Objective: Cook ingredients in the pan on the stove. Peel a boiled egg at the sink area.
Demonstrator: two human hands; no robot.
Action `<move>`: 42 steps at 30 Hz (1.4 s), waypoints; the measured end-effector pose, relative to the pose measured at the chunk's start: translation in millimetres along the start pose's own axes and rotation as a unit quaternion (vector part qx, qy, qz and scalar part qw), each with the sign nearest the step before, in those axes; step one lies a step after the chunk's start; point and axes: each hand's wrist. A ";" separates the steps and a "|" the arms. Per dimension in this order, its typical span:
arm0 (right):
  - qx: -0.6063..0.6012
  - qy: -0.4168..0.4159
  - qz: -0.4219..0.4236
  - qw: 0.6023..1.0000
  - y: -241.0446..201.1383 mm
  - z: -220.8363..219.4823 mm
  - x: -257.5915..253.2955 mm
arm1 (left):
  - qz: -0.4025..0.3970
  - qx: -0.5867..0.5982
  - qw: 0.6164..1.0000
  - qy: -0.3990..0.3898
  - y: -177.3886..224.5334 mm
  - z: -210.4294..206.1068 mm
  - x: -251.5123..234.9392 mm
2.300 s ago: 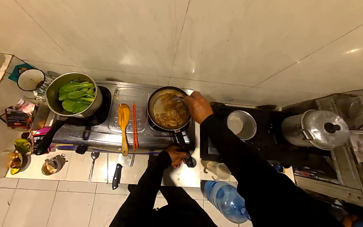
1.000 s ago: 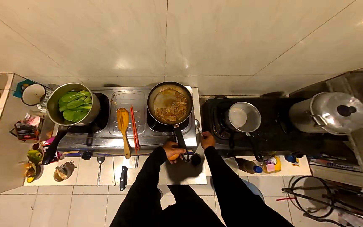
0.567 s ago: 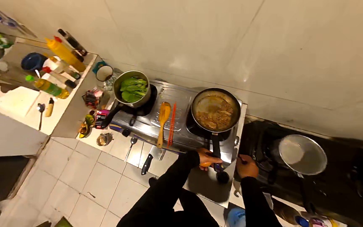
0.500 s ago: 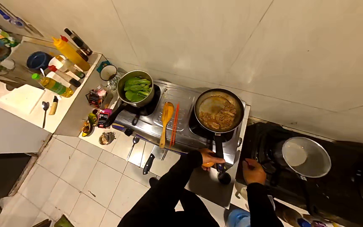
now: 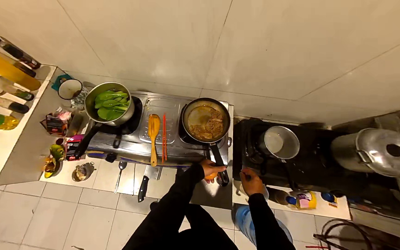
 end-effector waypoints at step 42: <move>-0.109 0.122 0.321 0.933 -100.1 65.4 97.1 | -0.186 0.272 0.944 0.028 -97.2 46.5 91.0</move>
Point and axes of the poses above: each hand's wrist, its own x-axis away from the middle knuckle, its own z-axis out of the back of the hand, y = z × x, and after that the axes turned 12 degrees about x, right-handed
